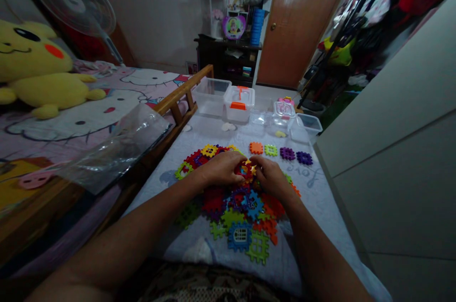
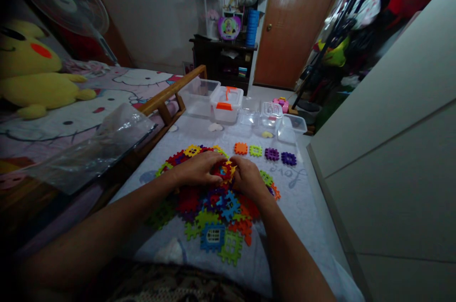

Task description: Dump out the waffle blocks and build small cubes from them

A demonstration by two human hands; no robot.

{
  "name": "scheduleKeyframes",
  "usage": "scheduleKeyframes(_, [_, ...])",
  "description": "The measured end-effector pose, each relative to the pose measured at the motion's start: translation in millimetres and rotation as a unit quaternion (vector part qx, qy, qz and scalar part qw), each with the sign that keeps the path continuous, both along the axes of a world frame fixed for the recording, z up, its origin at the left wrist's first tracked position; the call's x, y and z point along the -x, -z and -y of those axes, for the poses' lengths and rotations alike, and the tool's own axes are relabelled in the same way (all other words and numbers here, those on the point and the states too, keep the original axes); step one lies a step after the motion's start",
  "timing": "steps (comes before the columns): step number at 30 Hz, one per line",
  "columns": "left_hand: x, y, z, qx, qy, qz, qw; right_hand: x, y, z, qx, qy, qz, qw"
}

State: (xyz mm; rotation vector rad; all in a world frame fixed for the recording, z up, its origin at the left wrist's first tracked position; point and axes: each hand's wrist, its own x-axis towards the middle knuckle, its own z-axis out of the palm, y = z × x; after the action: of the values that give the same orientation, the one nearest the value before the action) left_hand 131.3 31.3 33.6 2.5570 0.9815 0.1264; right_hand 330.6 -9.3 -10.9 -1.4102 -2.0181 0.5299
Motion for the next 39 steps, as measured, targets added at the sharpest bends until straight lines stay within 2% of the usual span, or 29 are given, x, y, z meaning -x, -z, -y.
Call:
scheduleKeyframes(6, [-7,-0.8,1,-0.040,-0.012,-0.032,0.999,4,-2.9,4,0.024,-0.015,-0.039,0.999])
scheduleKeyframes(10, [-7,-0.3,-7,-0.042,-0.017,-0.027,0.999,-16,-4.1,-1,0.010,0.013,-0.091,0.996])
scheduleKeyframes(13, [-2,0.3,-28,-0.049,-0.034,0.020,0.998,-42,-2.1,-8,-0.010,0.080,-0.133,0.988])
scheduleKeyframes(17, [-2,2.6,-71,-0.069,-0.084,0.058,0.992,-68,8.1,-17,-0.015,0.143,-0.146,0.979])
scheduleKeyframes(20, [-11,11.5,-98,-0.063,-0.100,0.021,0.993,-74,16.2,-20,-0.009,0.151,-0.138,0.979])
scheduleKeyframes(24, [-26,31.7,-119,-0.050,-0.105,-0.037,0.993,-74,21.8,-21,-0.004,0.151,-0.116,0.982])
scheduleKeyframes(29, [-32,46.3,-127,-0.026,-0.110,-0.066,0.991,-75,24.4,-21,-0.005,0.155,-0.101,0.983])
scheduleKeyframes(39, [-31,39.5,-129,0.017,-0.090,-0.106,0.990,-75,25.9,-22,0.007,0.159,-0.094,0.983])
